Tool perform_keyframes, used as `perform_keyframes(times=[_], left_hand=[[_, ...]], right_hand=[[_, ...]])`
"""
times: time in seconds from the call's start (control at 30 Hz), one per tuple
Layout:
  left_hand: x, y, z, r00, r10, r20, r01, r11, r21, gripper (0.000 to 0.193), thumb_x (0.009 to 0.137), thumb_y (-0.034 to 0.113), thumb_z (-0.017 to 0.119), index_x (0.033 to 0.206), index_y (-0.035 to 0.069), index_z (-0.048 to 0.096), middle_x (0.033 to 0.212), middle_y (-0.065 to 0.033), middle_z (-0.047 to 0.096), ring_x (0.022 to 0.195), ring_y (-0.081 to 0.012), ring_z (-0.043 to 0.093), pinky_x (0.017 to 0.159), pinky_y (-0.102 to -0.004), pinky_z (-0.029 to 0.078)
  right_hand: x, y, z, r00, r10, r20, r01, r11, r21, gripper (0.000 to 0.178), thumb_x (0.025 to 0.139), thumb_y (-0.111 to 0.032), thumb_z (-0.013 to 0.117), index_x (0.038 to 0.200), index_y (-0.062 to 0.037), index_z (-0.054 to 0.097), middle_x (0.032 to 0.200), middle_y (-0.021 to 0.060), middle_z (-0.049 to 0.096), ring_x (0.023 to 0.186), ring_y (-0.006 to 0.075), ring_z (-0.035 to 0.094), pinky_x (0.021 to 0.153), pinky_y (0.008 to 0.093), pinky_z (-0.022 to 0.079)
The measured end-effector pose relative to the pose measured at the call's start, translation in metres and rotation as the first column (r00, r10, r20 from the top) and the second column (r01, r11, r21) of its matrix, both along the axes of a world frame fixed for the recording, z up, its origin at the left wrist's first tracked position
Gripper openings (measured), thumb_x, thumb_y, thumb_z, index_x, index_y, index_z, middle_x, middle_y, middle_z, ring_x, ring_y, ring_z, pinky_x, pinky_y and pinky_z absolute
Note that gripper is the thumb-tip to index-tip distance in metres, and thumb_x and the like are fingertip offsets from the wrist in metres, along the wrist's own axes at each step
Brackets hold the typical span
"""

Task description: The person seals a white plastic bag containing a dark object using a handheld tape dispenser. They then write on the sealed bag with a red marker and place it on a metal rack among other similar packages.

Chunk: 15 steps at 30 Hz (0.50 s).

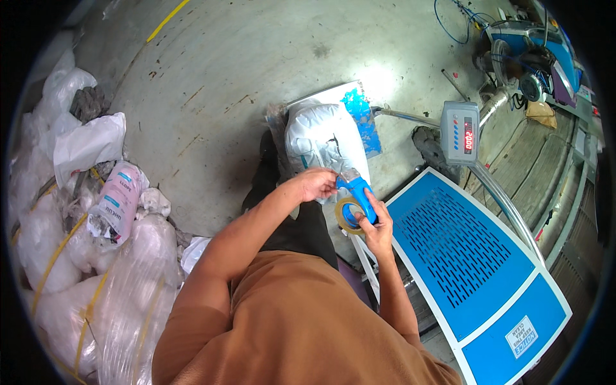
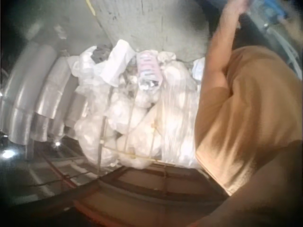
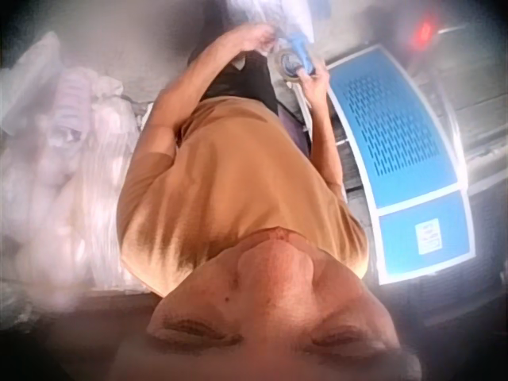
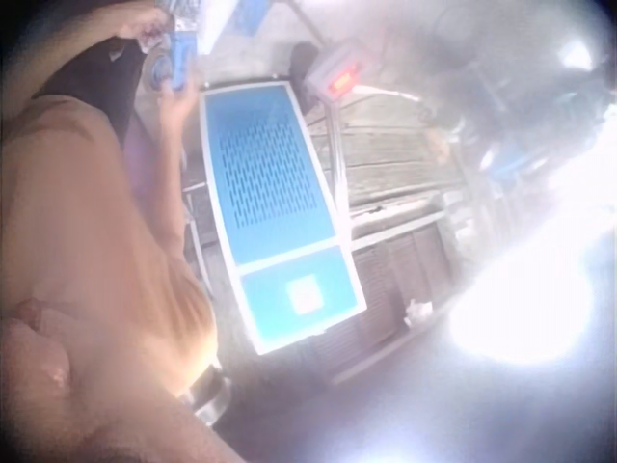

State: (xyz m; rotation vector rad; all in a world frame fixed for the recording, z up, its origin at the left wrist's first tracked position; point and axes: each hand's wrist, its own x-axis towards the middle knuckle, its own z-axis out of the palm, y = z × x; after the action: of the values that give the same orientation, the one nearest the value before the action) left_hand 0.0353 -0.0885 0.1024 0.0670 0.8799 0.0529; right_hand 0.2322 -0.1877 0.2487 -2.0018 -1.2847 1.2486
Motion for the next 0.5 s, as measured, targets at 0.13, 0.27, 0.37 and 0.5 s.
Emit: perform_keyframes(times=[0.13,0.27,0.37,0.5], left_hand=[[-0.017,0.062,-0.024,0.941,-0.206,-0.269,0.335,0.681,0.651,0.011,0.087,0.013,0.076,0.089,0.002,0.072,0.079,-0.0068,0.071,0.073,-0.0153,0.067,0.066,-0.0329,0.054],[-0.058,0.169,-0.079,0.799,-0.039,-0.599,0.564,0.391,0.727,0.016,0.084,0.018,0.078,0.089,0.003,0.076,0.078,-0.0111,0.073,0.074,-0.0168,0.067,0.069,-0.0362,0.053],[-0.085,0.226,-0.104,0.706,-0.054,-0.706,0.68,0.328,0.656,0.024,0.082,0.03,0.08,0.091,0.008,0.077,0.085,-0.0097,0.077,0.081,-0.0256,0.071,0.076,-0.0386,0.054],[-0.068,0.218,-0.138,0.547,-0.153,-0.823,0.808,0.355,0.471,0.027,0.083,0.028,0.08,0.098,0.006,0.077,0.097,-0.0128,0.075,0.096,-0.0261,0.07,0.087,-0.0395,0.053]], right_hand=[[-0.016,0.013,0.006,0.965,0.166,0.201,-0.164,0.986,-0.026,0.067,0.08,-0.004,0.077,0.142,-0.0228,0.063,0.098,0.0145,0.059,0.086,0.0286,0.065,0.079,0.0363,0.055],[-0.029,0.031,0.005,0.926,0.225,0.303,-0.225,0.974,-0.035,0.071,0.081,-0.006,0.076,0.147,-0.0261,0.057,0.109,0.0181,0.058,0.087,0.0364,0.065,0.077,0.0448,0.056],[-0.042,0.054,-0.011,0.93,0.221,0.293,-0.223,0.975,-0.026,0.068,0.084,-0.01,0.075,0.147,-0.0266,0.055,0.107,0.0196,0.056,0.087,0.0387,0.064,0.076,0.0476,0.055],[-0.055,0.081,-0.042,0.904,0.286,0.318,-0.252,0.957,-0.143,0.065,0.084,-0.01,0.075,0.145,-0.0239,0.057,0.1,0.0207,0.053,0.087,0.0425,0.061,0.076,0.0502,0.053]])
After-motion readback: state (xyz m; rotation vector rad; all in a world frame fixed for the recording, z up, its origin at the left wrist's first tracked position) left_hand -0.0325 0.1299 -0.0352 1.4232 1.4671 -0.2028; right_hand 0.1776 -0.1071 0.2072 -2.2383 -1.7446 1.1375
